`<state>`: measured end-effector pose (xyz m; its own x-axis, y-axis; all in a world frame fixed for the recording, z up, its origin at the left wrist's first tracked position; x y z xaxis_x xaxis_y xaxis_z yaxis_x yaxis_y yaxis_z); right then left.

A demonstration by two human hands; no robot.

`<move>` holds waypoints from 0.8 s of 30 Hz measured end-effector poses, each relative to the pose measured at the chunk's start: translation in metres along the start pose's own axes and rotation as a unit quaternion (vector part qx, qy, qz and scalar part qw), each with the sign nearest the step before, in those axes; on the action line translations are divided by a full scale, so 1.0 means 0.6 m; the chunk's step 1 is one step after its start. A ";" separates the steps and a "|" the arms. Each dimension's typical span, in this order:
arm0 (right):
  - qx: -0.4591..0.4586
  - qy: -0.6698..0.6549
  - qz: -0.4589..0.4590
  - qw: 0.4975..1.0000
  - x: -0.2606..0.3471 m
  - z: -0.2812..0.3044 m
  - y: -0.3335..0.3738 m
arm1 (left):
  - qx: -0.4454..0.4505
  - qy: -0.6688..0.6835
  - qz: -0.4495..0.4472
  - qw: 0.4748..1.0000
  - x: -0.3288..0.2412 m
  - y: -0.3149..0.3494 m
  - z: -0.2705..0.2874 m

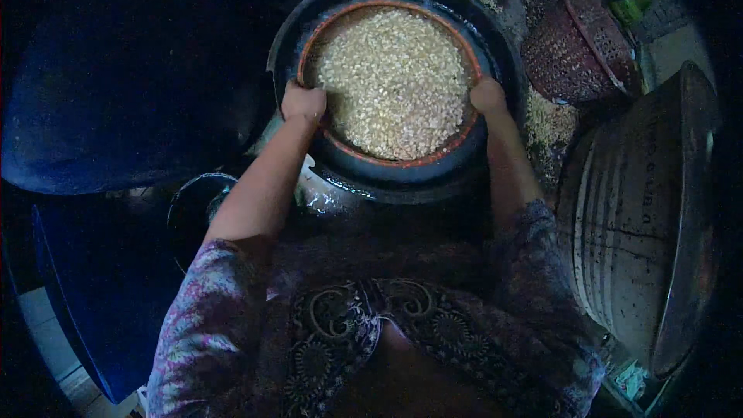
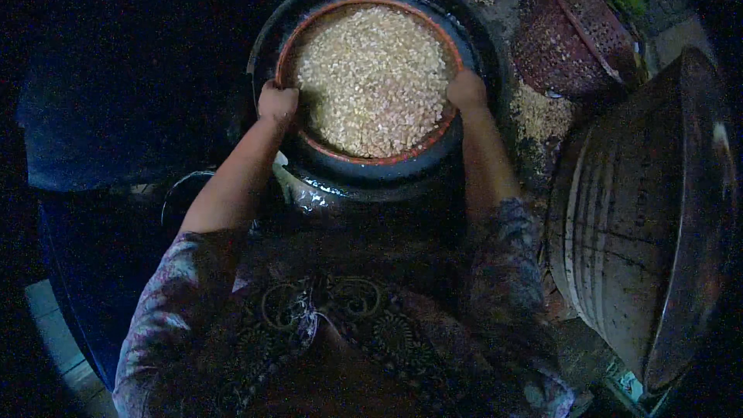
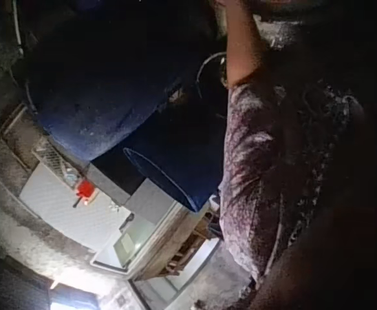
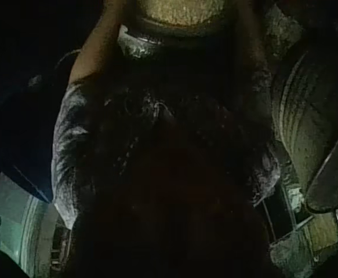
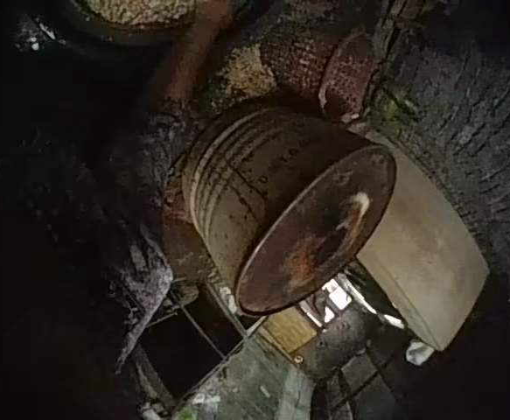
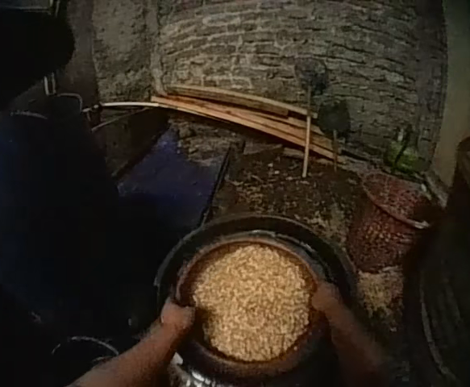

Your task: The person places a tray of soybeans into a basin of water, washes the beans by hand, and then picks through the tray of beans by hand.

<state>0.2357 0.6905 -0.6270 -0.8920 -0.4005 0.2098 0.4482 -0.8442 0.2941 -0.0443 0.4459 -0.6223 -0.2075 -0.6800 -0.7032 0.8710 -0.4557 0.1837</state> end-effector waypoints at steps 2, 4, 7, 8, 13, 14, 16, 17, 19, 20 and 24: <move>-0.140 -0.026 0.025 0.989 0.070 0.011 0.030 | 0.098 -0.148 -0.079 0.981 0.072 -0.056 -0.066; -0.287 0.072 0.084 0.952 0.104 0.013 0.044 | 0.204 -0.283 -0.177 0.920 0.092 -0.092 -0.149; 0.040 -0.129 0.031 0.990 0.169 -0.067 -0.040 | 0.216 -0.140 -0.132 0.957 0.158 -0.135 -0.200; 0.036 -0.083 0.081 0.993 0.223 -0.071 -0.035 | 0.215 -0.092 -0.112 0.966 0.184 -0.144 -0.205; 0.076 0.054 0.243 0.966 0.309 -0.090 0.076 | 0.281 0.036 0.057 0.957 0.133 -0.092 -0.168; 0.067 0.109 0.294 0.947 0.302 -0.062 0.130 | 0.295 0.048 0.101 0.949 0.103 -0.066 -0.136; 0.075 0.166 0.355 0.917 0.269 -0.046 0.151 | 0.341 -0.358 -0.180 0.850 0.038 -0.026 -0.102; 0.095 0.165 0.371 0.909 0.251 -0.057 0.137 | 0.336 -0.353 -0.167 0.857 0.043 -0.019 -0.093; 0.073 0.199 0.306 0.928 0.206 -0.046 0.090 | 0.194 0.212 0.196 0.937 0.071 -0.015 -0.078; 0.062 0.207 0.245 0.945 0.160 -0.060 0.038 | 0.238 0.280 0.194 0.910 0.048 0.003 -0.079; 0.083 0.100 0.176 0.976 0.239 -0.052 -0.068 | 0.347 -0.007 0.099 0.933 0.047 -0.014 -0.070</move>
<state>0.0875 0.6564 -0.6382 -0.6673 -0.7309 0.1434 0.7176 -0.5792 0.3868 -0.0387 0.4550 -0.6725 -0.0838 -0.7959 -0.5996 0.3956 -0.5789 0.7130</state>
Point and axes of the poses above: each hand's wrist, its own y-axis away from the middle knuckle, its own z-axis out of the back of the hand, x = y × z, the point moved 5 cm from there along -y, towards the middle knuckle, and after that the axes turned 6 degrees about x, right-handed, at the moved point
